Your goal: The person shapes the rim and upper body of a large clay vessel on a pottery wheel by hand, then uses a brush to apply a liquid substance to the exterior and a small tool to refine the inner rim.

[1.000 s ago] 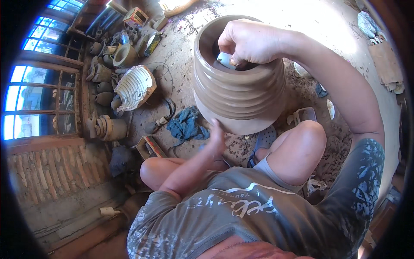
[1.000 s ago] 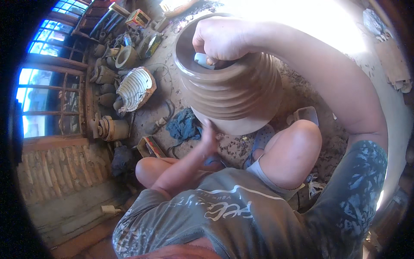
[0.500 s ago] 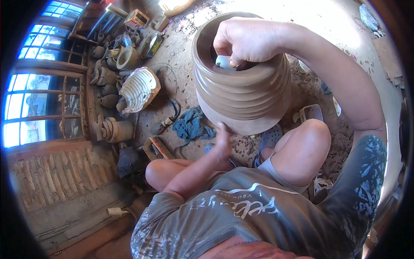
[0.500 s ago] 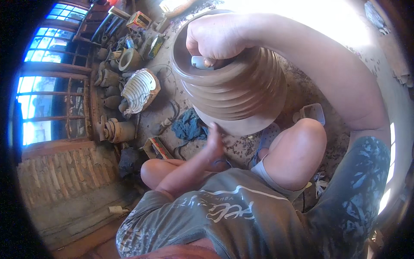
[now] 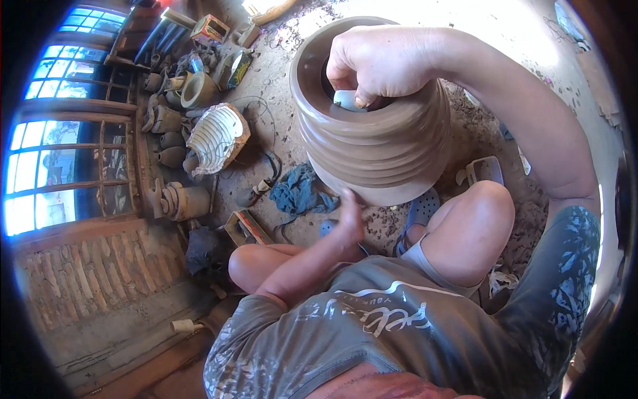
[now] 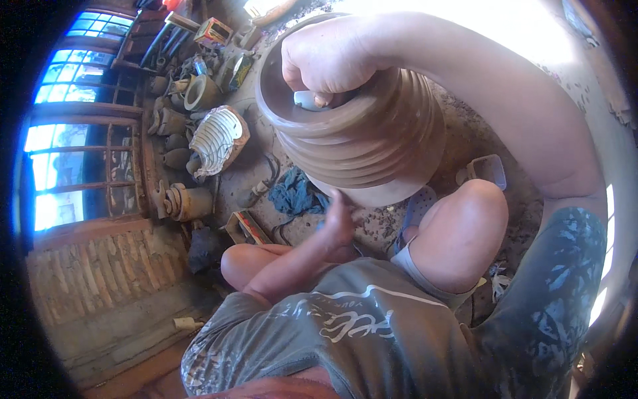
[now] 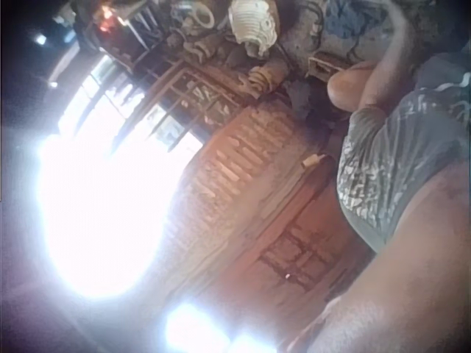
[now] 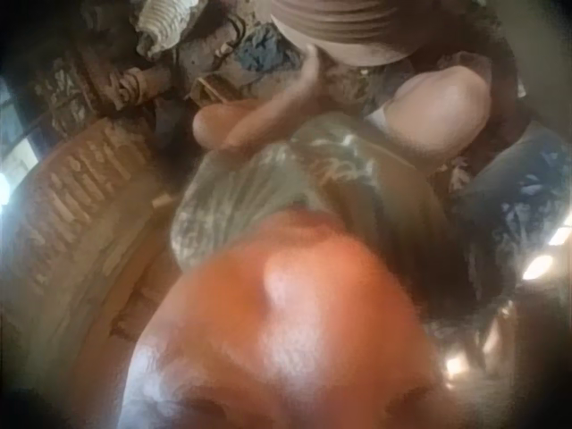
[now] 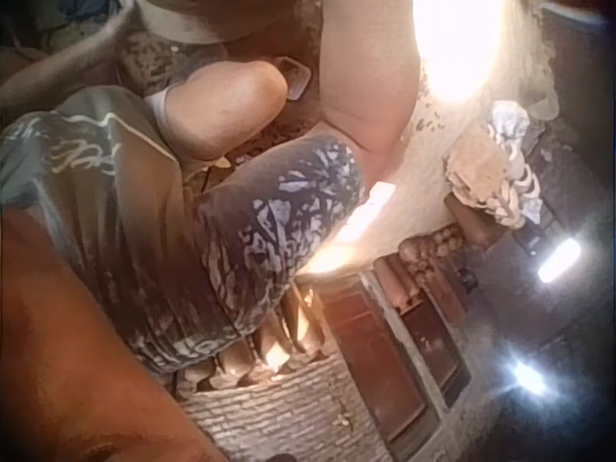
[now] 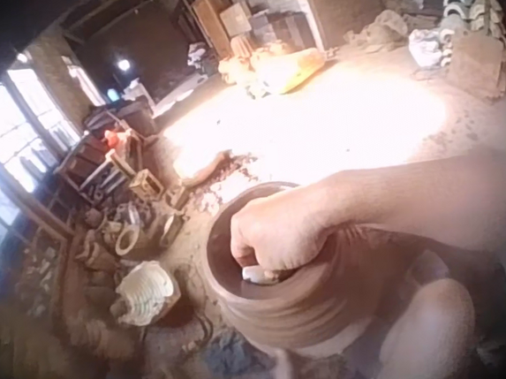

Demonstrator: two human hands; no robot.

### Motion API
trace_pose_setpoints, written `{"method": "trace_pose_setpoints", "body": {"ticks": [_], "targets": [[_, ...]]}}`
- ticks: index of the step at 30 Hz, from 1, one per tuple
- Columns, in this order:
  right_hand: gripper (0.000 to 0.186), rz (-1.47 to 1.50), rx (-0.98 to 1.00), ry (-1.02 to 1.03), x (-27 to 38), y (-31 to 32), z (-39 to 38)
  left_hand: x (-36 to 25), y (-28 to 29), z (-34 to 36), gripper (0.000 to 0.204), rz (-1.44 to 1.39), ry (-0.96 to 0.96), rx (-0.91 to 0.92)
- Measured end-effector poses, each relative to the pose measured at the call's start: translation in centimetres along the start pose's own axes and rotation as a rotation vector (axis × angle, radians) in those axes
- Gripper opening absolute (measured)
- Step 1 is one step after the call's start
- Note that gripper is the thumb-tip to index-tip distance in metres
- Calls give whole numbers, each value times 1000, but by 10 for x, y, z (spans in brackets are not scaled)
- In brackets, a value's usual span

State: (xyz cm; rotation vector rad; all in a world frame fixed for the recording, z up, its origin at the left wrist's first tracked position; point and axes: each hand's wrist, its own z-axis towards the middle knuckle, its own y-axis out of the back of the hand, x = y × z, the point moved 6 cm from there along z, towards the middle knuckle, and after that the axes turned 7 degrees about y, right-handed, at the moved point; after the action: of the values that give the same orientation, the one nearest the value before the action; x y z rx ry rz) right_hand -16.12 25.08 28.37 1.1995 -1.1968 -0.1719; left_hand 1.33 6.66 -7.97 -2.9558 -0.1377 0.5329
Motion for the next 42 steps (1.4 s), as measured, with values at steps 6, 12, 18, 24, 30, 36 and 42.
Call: {"method": "trace_pose_setpoints", "body": {"ticks": [6,12,18,24,30,36,42], "targets": [[16,-49,84,17,0,0,7,-136,88,54,84,-200,-305,-99],[16,2,94,50,-7,-1,7,30,-4,-12,87,46,144,47],[16,-30,103,53,-6,-1,6,-63,33,28,84,-58,-206,-117],[14,-98,27,67,3,14,-3,-130,80,55,90,-167,-333,50],[19,-142,-378,132,23,39,-9,39,2,-4,88,68,25,45],[21,-324,-381,69,39,27,3,6,7,11,87,98,-60,-106],[19,-335,-280,145,65,20,9,-110,110,94,85,-39,-333,17]]}}
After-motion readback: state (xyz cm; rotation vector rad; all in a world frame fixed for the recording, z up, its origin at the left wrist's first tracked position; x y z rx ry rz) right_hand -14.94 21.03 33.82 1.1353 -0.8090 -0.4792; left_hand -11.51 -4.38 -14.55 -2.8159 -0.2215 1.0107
